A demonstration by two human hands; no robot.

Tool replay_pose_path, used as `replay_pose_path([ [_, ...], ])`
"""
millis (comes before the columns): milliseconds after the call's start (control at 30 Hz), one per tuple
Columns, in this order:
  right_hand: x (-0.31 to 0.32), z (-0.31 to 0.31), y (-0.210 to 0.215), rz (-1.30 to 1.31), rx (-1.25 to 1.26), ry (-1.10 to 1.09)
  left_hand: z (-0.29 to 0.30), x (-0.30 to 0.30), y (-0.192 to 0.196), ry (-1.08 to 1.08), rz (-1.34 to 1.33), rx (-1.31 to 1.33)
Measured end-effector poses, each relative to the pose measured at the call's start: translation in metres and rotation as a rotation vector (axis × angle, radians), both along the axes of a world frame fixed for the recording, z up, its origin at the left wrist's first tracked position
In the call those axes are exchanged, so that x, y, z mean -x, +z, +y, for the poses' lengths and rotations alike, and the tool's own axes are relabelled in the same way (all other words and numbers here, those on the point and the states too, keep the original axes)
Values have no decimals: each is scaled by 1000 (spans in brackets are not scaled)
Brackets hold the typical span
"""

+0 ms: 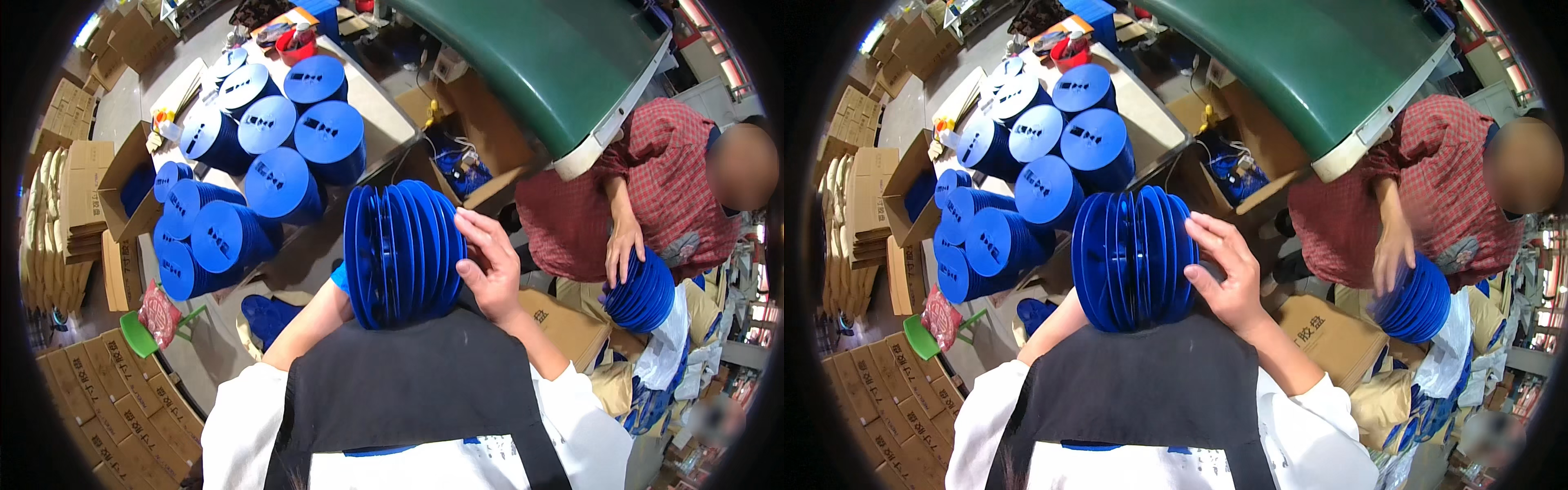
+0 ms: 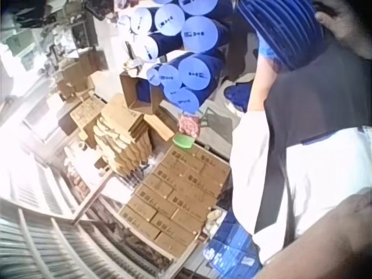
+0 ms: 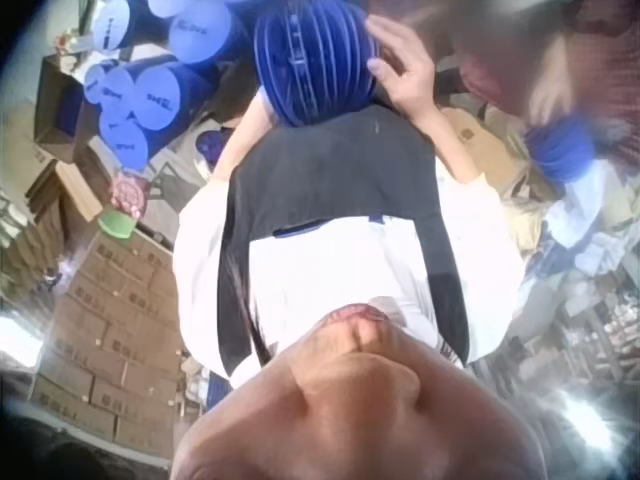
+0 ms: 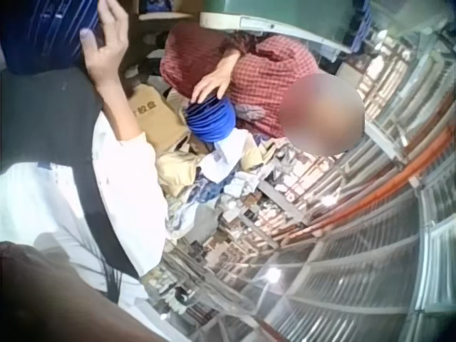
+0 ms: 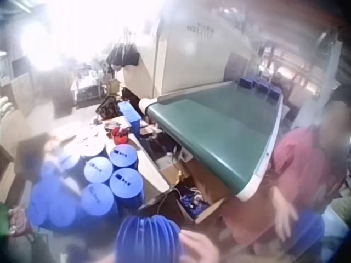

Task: The person picks up stacks of blue circular plastic parts from a conveyor belt and places them onto a table. They handle the parts by hand, stacking them into piles while other workers are visible nearby.

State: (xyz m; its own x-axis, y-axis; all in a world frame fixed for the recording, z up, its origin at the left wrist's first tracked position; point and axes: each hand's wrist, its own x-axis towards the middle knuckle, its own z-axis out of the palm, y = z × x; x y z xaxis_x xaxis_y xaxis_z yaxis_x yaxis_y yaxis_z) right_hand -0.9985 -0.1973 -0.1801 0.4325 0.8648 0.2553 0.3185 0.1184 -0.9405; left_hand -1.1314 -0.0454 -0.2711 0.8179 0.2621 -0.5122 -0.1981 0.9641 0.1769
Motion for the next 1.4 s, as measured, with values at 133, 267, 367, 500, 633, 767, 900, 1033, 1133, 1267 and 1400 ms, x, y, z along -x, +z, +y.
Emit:
replay_pose_path([
  [133, 16, -32, -16, 102, 6, 24, -9, 9, -6, 17, 6, 49],
  [267, 22, -32, -26, 197, -42, -16, -6, 19, -8, 47, 2, 90],
  [367, 26, -16, -25, 508, 61, -54, -2, 24, -8, 84, 44, 72],
  [500, 14, 15, -36, 485, 138, -51, -1, 30, -3, 147, 268, -185],
  [633, 28, 15, -52, 470, 127, -73, 16, 57, 11, 18, 445, -321],
  [767, 48, 6, -64, 435, 157, -175, 40, 87, 8, -47, 426, -385],
  [900, 66, 8, -56, 84, 152, -266, 43, 93, 10, 44, 376, -401],
  [1033, 73, 3, -39, -190, 184, -261, 41, 94, -12, 57, 310, -421],
  [1133, 84, -18, -52, -163, 214, -246, 47, 91, -21, 59, 312, -400],
  [1267, 80, -22, -54, 147, 281, -239, 53, 88, -24, 44, 270, -396],
  [1400, 50, 26, -33, -93, 83, -182, 57, 78, -21, 14, 264, -429],
])
